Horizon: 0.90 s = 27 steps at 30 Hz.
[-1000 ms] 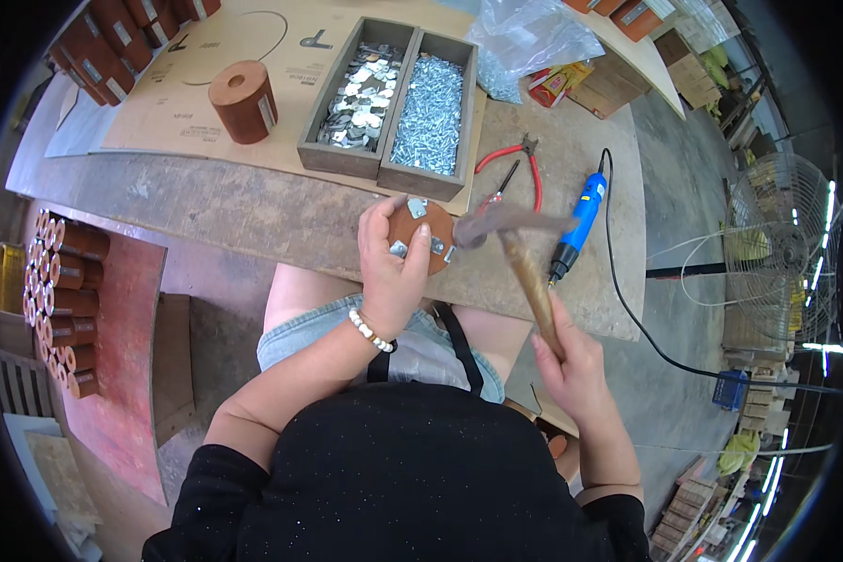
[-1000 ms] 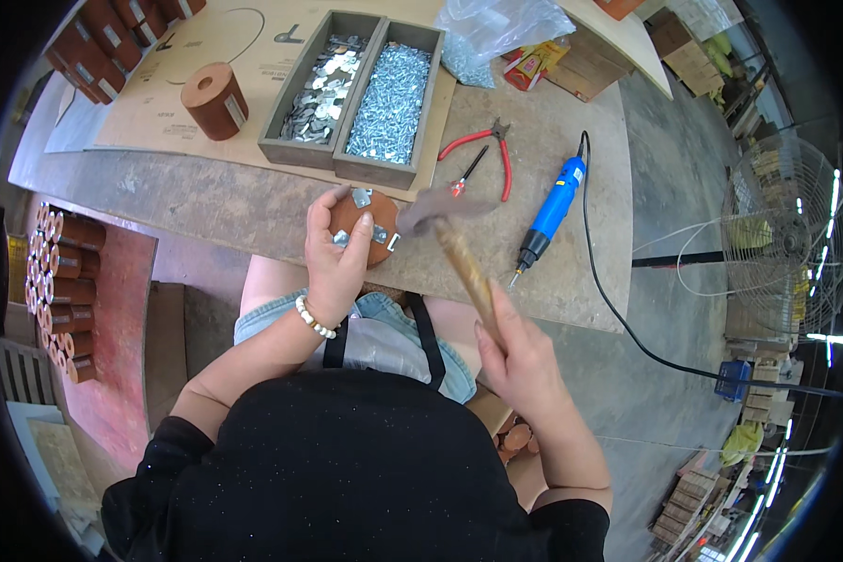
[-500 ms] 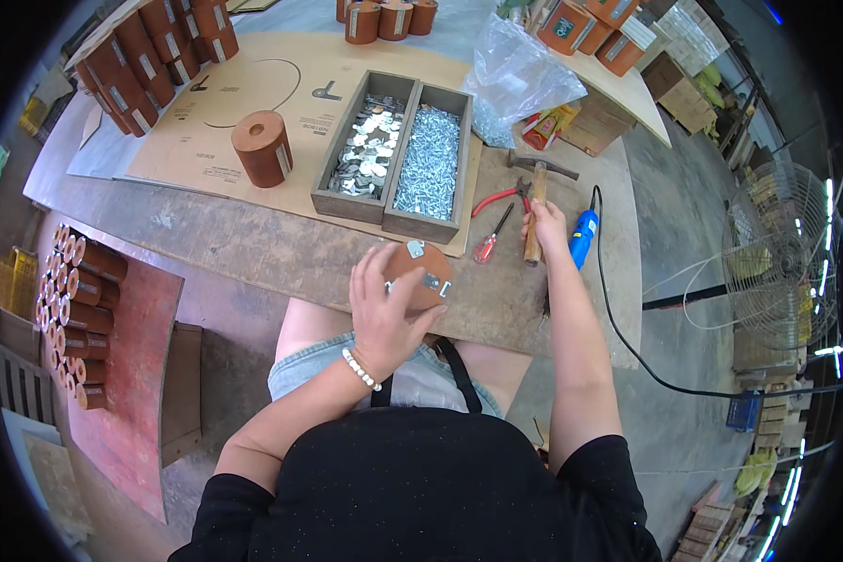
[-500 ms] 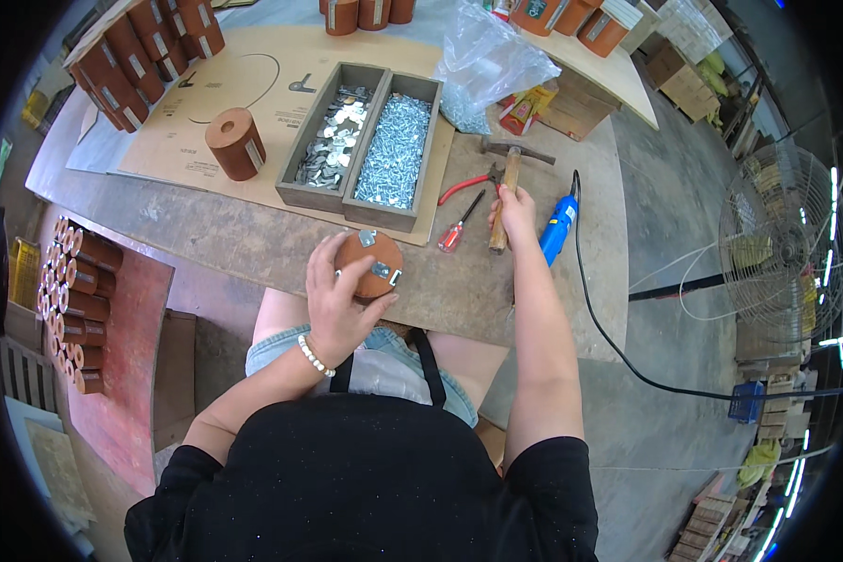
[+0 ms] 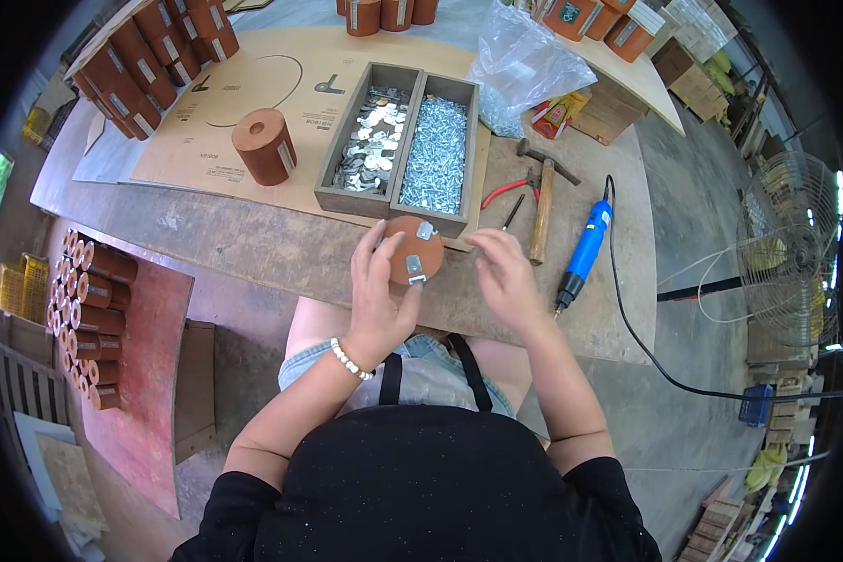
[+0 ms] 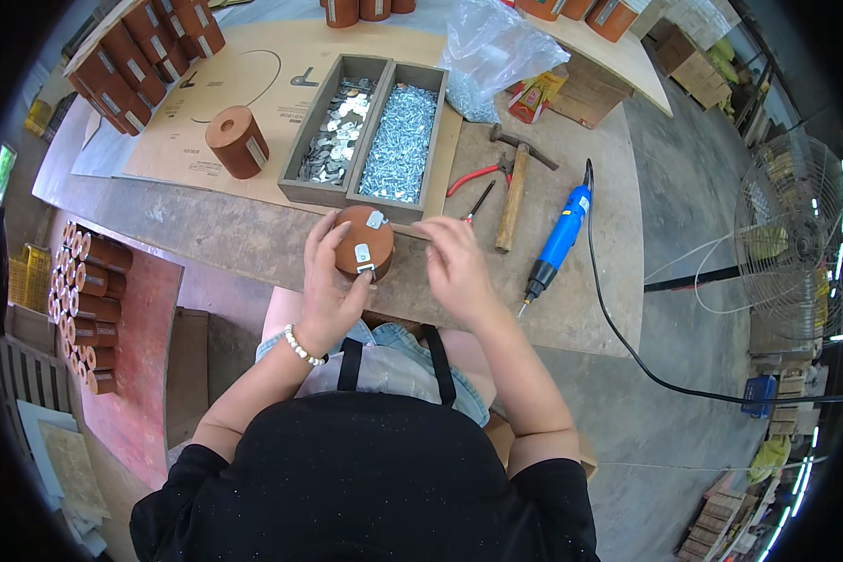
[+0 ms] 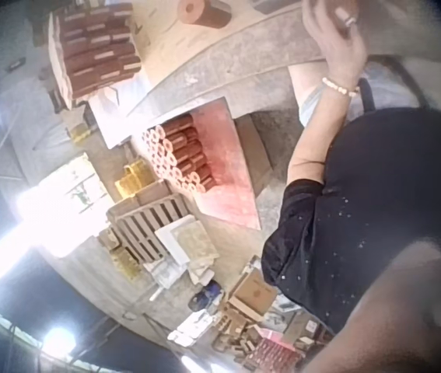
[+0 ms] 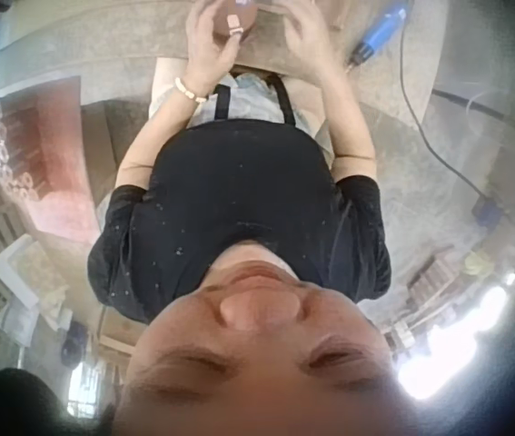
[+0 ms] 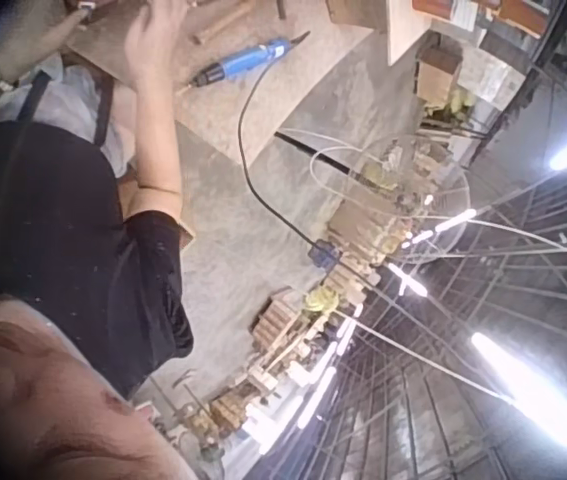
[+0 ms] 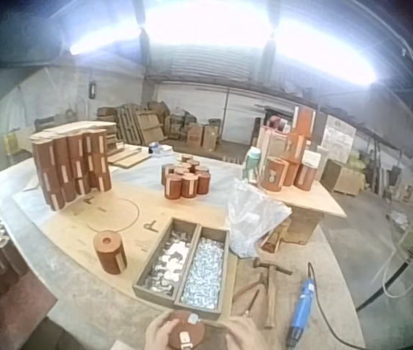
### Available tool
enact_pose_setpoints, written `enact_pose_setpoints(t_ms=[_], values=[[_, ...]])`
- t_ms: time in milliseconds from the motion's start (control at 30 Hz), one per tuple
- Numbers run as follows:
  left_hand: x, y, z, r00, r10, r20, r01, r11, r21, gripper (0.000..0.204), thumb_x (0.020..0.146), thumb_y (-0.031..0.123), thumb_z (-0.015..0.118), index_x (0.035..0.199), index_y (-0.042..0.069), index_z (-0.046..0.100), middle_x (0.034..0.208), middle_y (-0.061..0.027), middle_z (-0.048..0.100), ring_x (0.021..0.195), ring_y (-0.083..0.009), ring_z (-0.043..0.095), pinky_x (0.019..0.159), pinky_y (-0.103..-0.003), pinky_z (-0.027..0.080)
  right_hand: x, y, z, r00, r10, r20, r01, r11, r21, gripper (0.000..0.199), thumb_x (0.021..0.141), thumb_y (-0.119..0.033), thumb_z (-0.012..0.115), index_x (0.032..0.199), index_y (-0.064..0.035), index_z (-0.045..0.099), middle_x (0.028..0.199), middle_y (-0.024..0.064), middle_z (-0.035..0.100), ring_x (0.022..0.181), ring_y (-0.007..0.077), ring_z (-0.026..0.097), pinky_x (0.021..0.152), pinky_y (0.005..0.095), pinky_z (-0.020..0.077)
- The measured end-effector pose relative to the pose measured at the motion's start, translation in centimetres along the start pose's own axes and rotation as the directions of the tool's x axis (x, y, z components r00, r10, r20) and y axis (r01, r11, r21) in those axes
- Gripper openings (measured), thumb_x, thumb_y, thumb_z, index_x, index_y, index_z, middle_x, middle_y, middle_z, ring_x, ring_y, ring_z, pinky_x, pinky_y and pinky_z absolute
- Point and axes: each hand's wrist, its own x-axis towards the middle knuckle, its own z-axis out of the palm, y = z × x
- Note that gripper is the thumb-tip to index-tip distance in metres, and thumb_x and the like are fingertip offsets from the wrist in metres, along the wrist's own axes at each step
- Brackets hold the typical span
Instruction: Attaching metal brackets to small wooden cylinders using an electric screwdriver and hammer.
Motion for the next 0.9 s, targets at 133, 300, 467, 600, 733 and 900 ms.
enact_pose_setpoints(t_ms=[133,300,467,600,733,900], values=[[-0.3,0.1,-0.6,0.999,0.037,-0.033,-0.038,0.999,-0.028,0.041,0.067,0.002,0.067,0.106,-0.001,0.055,0.131,-0.0250,0.034,0.120,-0.0403,0.035,0.100,-0.044,0.030,0.5,-2.1,1.7,0.920,-0.392,0.012,0.392,0.919,-0.039,0.043,0.075,0.009,0.045,0.117,0.0002,0.050,0.106,0.0124,0.060,0.104,0.0301,0.052,0.090,0.0385,0.0404],[-0.7,-0.5,-0.5,0.991,0.131,0.034,-0.135,0.978,0.161,0.041,0.067,0.000,0.067,0.107,0.003,0.059,0.130,-0.0205,0.039,0.120,-0.0381,0.037,0.099,-0.044,0.031,0.3,-2.4,2.4,0.924,-0.377,0.067,0.379,0.925,-0.019,0.047,0.078,0.009,0.043,0.124,0.0016,0.042,0.111,0.0108,0.060,0.111,0.0298,0.048,0.096,0.0390,0.0360],[-0.4,-0.6,-0.6,0.992,0.078,0.099,-0.090,0.988,0.124,0.044,0.068,-0.002,0.063,0.110,0.010,0.061,0.133,-0.0187,0.036,0.122,-0.0361,0.033,0.101,-0.043,0.028,-0.3,-1.9,2.5,0.959,-0.283,0.009,0.282,0.957,0.072,0.050,0.077,0.007,0.046,0.126,0.0009,0.039,0.117,0.0127,0.056,0.112,0.0299,0.047,0.098,0.0382,0.0348],[-0.1,-0.6,-1.0,0.984,0.084,0.156,-0.103,0.988,0.119,0.049,0.068,-0.003,0.062,0.115,0.011,0.058,0.134,-0.0180,0.035,0.123,-0.0350,0.033,0.101,-0.042,0.029,-0.9,-2.4,2.3,0.959,-0.283,0.006,0.283,0.959,0.011,0.054,0.074,0.008,0.049,0.127,0.0009,0.038,0.120,0.0142,0.054,0.115,0.0311,0.045,0.099,0.0396,0.0336],[-0.1,-0.6,-1.0,0.998,0.003,0.057,0.000,0.999,-0.053,0.055,0.067,-0.005,0.063,0.120,0.007,0.052,0.133,-0.0181,0.036,0.122,-0.0345,0.037,0.100,-0.040,0.033,-2.2,-3.2,3.0,0.945,-0.326,-0.006,0.326,0.944,-0.050,0.058,0.070,0.009,0.051,0.126,0.0006,0.039,0.118,0.0132,0.056,0.112,0.0329,0.045,0.096,0.0411,0.0361],[-0.5,-1.7,-0.9,0.994,0.065,0.086,-0.065,0.998,-0.010,0.055,0.066,-0.002,0.065,0.118,0.005,0.049,0.132,-0.0195,0.036,0.120,-0.0360,0.037,0.099,-0.042,0.031,-4.0,-3.5,4.0,0.920,-0.392,-0.008,0.389,0.915,-0.106,0.057,0.069,0.010,0.053,0.124,0.0002,0.042,0.114,0.0131,0.058,0.113,0.0347,0.045,0.096,0.0428,0.0372]])
